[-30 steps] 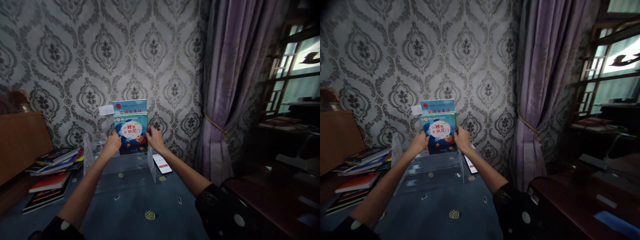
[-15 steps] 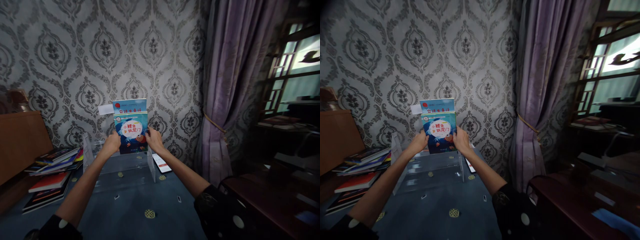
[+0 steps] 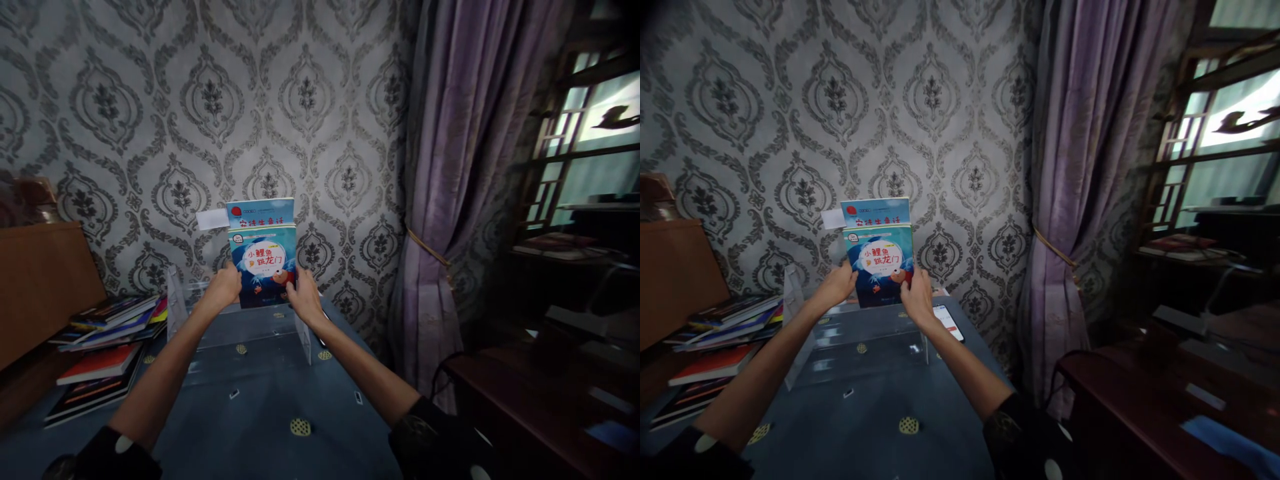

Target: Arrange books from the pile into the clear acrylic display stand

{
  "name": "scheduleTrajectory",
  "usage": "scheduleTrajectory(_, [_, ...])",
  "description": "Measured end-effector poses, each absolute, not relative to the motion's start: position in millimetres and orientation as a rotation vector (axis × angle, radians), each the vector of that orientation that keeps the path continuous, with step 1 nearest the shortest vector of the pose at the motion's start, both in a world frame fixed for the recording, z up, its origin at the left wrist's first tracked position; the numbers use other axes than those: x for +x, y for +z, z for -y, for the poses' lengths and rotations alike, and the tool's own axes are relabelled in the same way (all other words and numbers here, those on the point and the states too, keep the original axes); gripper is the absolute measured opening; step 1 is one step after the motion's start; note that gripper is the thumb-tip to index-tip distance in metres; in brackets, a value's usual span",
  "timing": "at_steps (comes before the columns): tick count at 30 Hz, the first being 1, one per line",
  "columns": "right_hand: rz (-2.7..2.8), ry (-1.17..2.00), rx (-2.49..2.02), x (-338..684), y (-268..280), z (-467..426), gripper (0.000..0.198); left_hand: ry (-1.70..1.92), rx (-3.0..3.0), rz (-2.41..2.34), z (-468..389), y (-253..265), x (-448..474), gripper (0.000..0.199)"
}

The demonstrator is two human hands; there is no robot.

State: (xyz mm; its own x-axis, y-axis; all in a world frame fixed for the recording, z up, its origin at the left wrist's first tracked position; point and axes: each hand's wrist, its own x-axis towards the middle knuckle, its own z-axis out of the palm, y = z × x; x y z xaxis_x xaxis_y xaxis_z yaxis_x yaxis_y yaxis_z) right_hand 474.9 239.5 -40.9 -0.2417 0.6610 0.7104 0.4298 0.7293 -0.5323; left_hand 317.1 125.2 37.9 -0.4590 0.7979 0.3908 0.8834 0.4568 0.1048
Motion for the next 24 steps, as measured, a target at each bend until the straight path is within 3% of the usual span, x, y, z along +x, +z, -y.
scheduleTrajectory(24, [1.879, 0.338, -0.782, 478.7, -45.5, -244.2, 0.051, -0.442, -1.494, 2.419, -123.9, 40.8, 315.1, 0.03])
